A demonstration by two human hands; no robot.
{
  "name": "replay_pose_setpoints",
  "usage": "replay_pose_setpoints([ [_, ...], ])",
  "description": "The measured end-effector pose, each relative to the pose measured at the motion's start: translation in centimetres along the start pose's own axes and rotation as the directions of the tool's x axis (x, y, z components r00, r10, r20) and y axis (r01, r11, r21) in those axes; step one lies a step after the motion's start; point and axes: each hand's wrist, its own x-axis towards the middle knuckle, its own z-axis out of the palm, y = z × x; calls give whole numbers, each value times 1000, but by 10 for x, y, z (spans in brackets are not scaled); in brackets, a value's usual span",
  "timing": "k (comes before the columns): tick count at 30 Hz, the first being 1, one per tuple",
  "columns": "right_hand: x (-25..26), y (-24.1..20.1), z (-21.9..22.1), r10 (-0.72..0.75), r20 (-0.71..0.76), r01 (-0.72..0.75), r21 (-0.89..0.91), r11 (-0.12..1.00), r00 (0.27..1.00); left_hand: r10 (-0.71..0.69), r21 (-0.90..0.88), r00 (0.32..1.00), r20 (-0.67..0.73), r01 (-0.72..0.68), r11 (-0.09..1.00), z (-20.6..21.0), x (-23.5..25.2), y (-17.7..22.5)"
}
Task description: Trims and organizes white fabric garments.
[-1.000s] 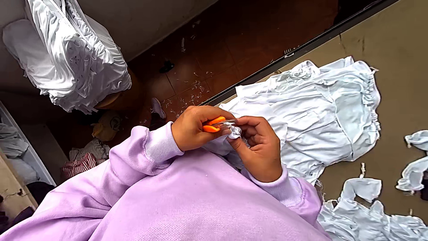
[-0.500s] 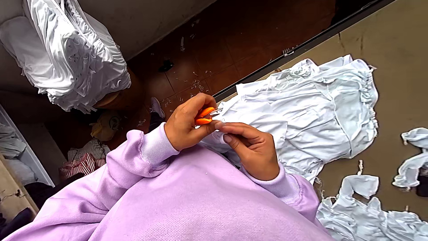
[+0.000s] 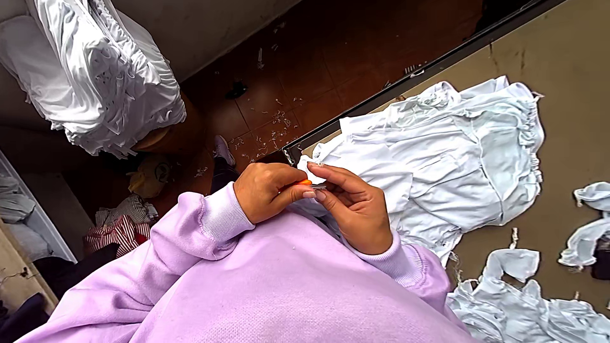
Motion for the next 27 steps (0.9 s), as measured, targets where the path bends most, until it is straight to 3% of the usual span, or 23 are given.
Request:
replay_pose_setpoints([
  [3,2,1,3,9,18,-9,-5,1000,1000,-23,-133,998,-65,14,991,2,-4,-6],
  [7,3,4,6,-19,16,20,-35,999,1000,-60,-205,998,27,65,977,2,-9,-14],
  [10,0,11,-7,-117,133,155,-325,933,984,33,-137,999,40,-27,990,0,-12,-9],
  [12,-3,12,-25,-107,298,248,-488,837,949,63,-221,997,53,-50,974,-8,-12,-6],
  [15,-15,14,-63,26,407,282,-676,680,913,6,-503,994,105,48,863,-29,-16,2],
  [17,-24,15,-94,145,405,250,-769,588,903,-77,-711,989,125,144,688,-42,-20,8],
  [19,-34,12,-124,239,346,184,-838,514,907,-128,-810,982,137,186,556,-59,-21,14],
  [21,-42,6,-148,291,252,101,-888,448,923,-164,-813,986,43,130,568,-80,-14,21],
  [22,-46,2,-157,292,219,68,-890,451,931,-170,-785,984,-51,65,616,-92,-8,22],
  [24,-51,-8,-168,215,214,60,-827,559,953,-113,-703,958,-264,-111,702,-124,8,8],
  [26,-53,-23,-164,122,195,32,-640,768,973,58,-694,958,-281,-245,677,-173,20,-47],
  [27,-54,-29,-158,92,153,-9,-474,880,984,66,-697,949,-307,-272,663,-192,30,-73],
])
